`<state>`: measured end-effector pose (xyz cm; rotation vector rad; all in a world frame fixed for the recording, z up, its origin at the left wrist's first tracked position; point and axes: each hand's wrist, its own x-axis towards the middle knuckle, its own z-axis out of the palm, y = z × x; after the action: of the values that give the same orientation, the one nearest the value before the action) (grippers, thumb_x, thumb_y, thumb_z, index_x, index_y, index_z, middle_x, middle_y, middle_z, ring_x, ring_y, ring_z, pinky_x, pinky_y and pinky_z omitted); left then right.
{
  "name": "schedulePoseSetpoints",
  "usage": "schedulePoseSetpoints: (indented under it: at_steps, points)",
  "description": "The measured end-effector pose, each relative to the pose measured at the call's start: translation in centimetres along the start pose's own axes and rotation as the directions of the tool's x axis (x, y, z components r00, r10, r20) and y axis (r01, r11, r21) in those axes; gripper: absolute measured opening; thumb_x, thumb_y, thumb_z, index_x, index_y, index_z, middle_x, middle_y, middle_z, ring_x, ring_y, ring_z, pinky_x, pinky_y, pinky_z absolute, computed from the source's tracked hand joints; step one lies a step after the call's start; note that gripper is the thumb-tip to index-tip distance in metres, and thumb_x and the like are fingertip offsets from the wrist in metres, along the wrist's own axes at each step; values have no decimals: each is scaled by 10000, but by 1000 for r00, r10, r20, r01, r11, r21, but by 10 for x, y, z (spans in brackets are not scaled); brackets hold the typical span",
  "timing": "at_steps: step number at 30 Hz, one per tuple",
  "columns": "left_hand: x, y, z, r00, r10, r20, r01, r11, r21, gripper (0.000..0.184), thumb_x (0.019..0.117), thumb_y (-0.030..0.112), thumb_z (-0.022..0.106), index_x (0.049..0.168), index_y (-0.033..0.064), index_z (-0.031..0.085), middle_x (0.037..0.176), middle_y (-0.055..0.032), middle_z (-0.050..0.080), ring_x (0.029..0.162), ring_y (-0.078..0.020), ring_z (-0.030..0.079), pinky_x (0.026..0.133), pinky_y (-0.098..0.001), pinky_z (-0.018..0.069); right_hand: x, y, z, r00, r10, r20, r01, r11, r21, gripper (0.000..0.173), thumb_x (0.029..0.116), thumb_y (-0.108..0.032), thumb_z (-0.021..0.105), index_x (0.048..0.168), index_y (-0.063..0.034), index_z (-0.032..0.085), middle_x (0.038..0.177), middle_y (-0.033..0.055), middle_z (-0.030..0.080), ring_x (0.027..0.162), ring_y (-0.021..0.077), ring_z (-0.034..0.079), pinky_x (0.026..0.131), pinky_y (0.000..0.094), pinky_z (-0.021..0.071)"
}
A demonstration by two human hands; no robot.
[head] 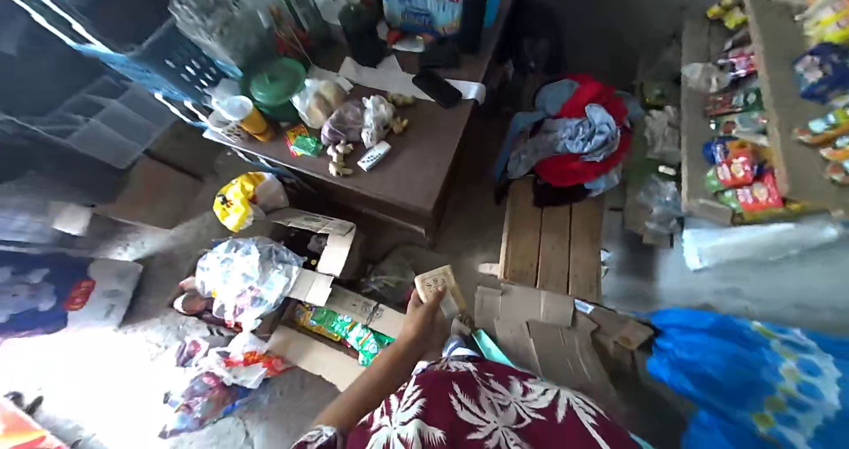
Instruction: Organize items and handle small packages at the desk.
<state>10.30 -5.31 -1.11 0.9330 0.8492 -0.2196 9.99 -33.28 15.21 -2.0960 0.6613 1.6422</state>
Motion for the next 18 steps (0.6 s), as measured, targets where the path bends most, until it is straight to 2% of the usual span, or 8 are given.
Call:
schedulePoseSetpoints:
  at_steps: [1, 2, 4, 6, 10, 13, 15, 18]
  points:
    - [4, 9, 5, 1000, 2, -30, -2, 1000, -4, 465, 1029, 140, 607, 1416, 1, 390, 1078, -175, 688, 883, -231, 718, 753, -391, 613, 96, 48, -10, 959, -189, -209, 199, 980, 29, 393, 1092, -128, 457, 1379, 127, 541, 1373, 333, 579, 1277, 444, 573, 1122, 530, 414]
    - [7, 18, 9, 998, 19, -56, -19, 1000, -8, 464, 1032, 146, 604, 1417, 0, 392, 1081, -182, 688, 885, -242, 720, 753, -401, 617, 178, 79, -26, 876, -333, -350, 357, 934, 5, 341, 1060, -132, 534, 1268, 129, 606, 1180, 340, 658, 1079, 459, 663, 987, 590, 513]
    - [15, 38, 15, 993, 74, -95, -76, 997, -17, 466, 1035, 144, 597, 1427, -6, 392, 1106, -183, 684, 913, -240, 720, 783, -400, 617, 258, 75, -78, 792, -420, -443, 464, 886, -11, 333, 1024, -134, 599, 1258, 102, 616, 1106, 314, 677, 978, 437, 686, 903, 615, 545]
    - [23, 55, 21, 983, 109, -145, -115, 993, -29, 462, 1041, 134, 585, 1431, -14, 387, 1118, -186, 681, 922, -233, 720, 790, -392, 618, 261, 24, -131, 776, -384, -500, 460, 887, 32, 367, 1036, -137, 594, 1333, 78, 577, 1194, 304, 662, 1048, 429, 679, 950, 590, 533]
    - [44, 91, 21, 957, 143, -251, -159, 986, -48, 483, 1043, 138, 581, 1450, -12, 368, 1145, -190, 661, 941, -226, 701, 826, -397, 597, 248, -107, -187, 606, -552, -573, 623, 777, -90, 381, 1051, -120, 574, 1369, 88, 549, 1185, 337, 652, 1034, 449, 678, 944, 579, 526]
    - [73, 116, 13, 958, 176, -225, -182, 983, -3, 477, 1024, 110, 607, 1422, -39, 390, 1138, -195, 657, 924, -218, 696, 825, -386, 592, 240, -182, -184, 529, -742, -411, 722, 648, -242, 397, 1032, -89, 584, 1374, 106, 538, 1217, 354, 633, 1099, 471, 651, 986, 596, 502]
    - [105, 134, 11, 955, 236, -180, -226, 971, 73, 475, 1004, 95, 634, 1400, -55, 421, 1158, -200, 651, 961, -216, 686, 862, -384, 578, 238, -224, -176, 475, -820, -319, 774, 562, -291, 384, 1007, -76, 614, 1345, 101, 573, 1176, 338, 660, 1065, 451, 670, 951, 589, 522]
    - [132, 154, 9, 935, 280, -216, -249, 955, 161, 517, 979, 91, 668, 1413, -59, 430, 1213, -220, 643, 1030, -235, 680, 924, -403, 564, 244, -270, -159, 511, -854, -96, 812, 516, -273, 361, 1017, -57, 591, 1344, 96, 580, 1220, 314, 656, 1104, 413, 667, 986, 540, 525]
